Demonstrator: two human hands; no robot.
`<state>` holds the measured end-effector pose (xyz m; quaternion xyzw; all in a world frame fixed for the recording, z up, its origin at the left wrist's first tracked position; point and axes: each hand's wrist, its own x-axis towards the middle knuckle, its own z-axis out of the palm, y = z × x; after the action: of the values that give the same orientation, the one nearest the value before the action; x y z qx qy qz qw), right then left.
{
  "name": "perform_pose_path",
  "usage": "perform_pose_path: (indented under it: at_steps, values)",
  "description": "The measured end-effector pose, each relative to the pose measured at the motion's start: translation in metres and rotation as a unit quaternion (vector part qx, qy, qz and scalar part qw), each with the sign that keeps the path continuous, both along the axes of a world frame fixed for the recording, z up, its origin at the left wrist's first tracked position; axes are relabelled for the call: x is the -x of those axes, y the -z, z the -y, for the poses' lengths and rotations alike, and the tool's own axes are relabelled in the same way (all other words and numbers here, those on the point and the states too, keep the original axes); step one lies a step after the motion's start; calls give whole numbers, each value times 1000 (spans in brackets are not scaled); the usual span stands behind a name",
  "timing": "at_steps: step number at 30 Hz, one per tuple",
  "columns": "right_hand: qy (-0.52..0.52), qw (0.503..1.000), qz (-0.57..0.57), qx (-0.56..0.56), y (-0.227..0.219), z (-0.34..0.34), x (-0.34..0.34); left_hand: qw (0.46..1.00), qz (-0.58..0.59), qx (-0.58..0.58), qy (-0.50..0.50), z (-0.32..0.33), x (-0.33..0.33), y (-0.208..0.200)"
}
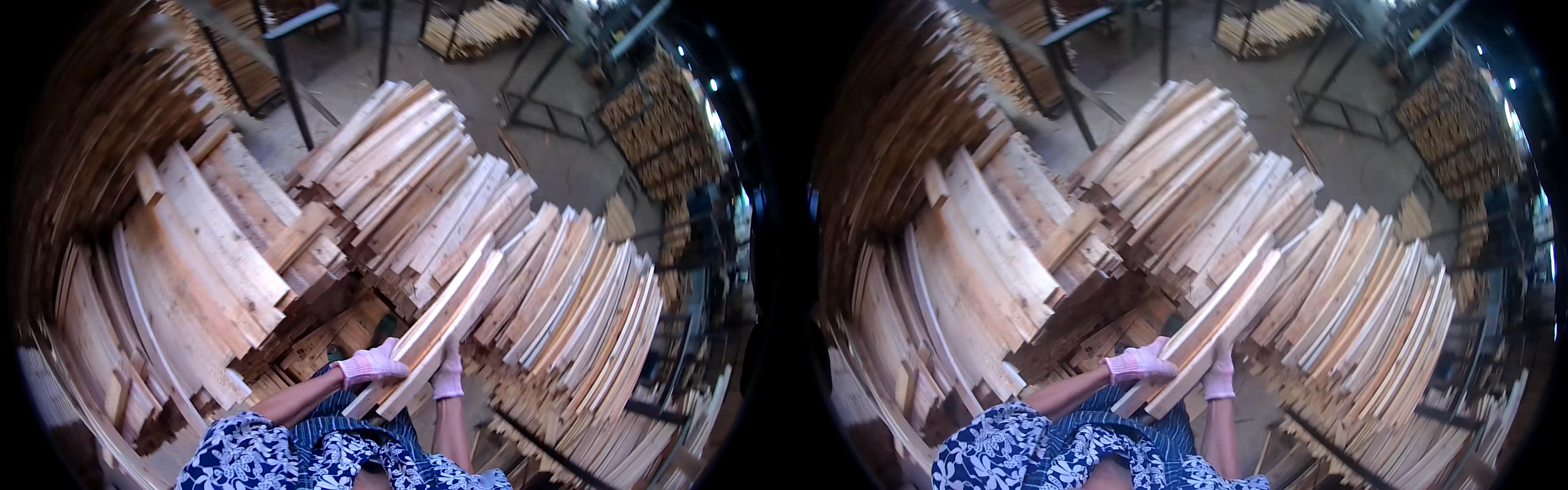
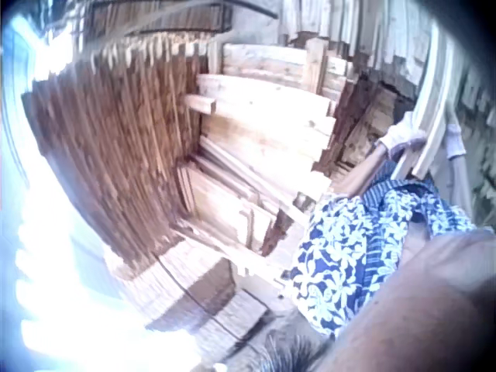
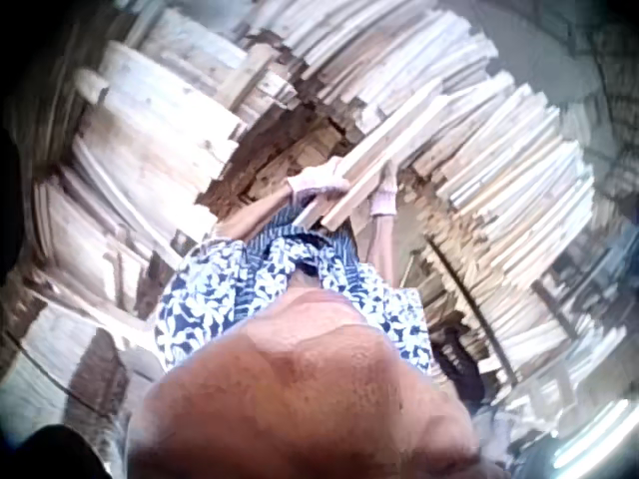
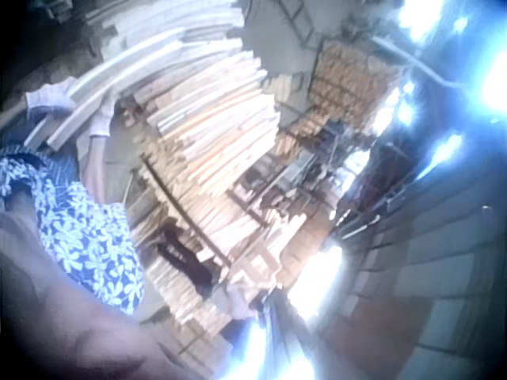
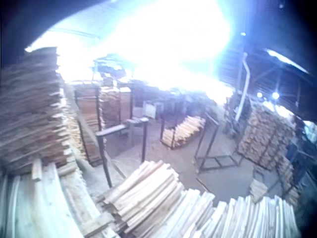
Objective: The person repeatedly picks up wooden planks from a large pile on the floor and stacks them onto a vertical rack. They wear pink gloves and handle the planks one by one or in small groups, lifting them overhead to place them into the rack slots.
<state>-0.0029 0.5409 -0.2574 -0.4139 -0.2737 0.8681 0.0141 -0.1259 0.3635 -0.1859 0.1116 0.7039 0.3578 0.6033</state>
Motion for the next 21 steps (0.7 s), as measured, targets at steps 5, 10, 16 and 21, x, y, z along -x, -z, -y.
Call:
perform_pose_path:
  at_steps: [5,10,16,21]
  values:
    - [-43,977,7,-207,-26,20,29,996,-57,-32,-62,32,-1,-17]
    - [-158,946,-98,-266,-172,62,78,970,-119,-112,-178,75,-7,-103]
    - [-342,855,-277,-274,-249,143,155,840,-131,-249,-463,160,-39,-160]
    - [-491,783,-309,-222,-276,256,199,709,-127,-303,-623,231,-59,-163]
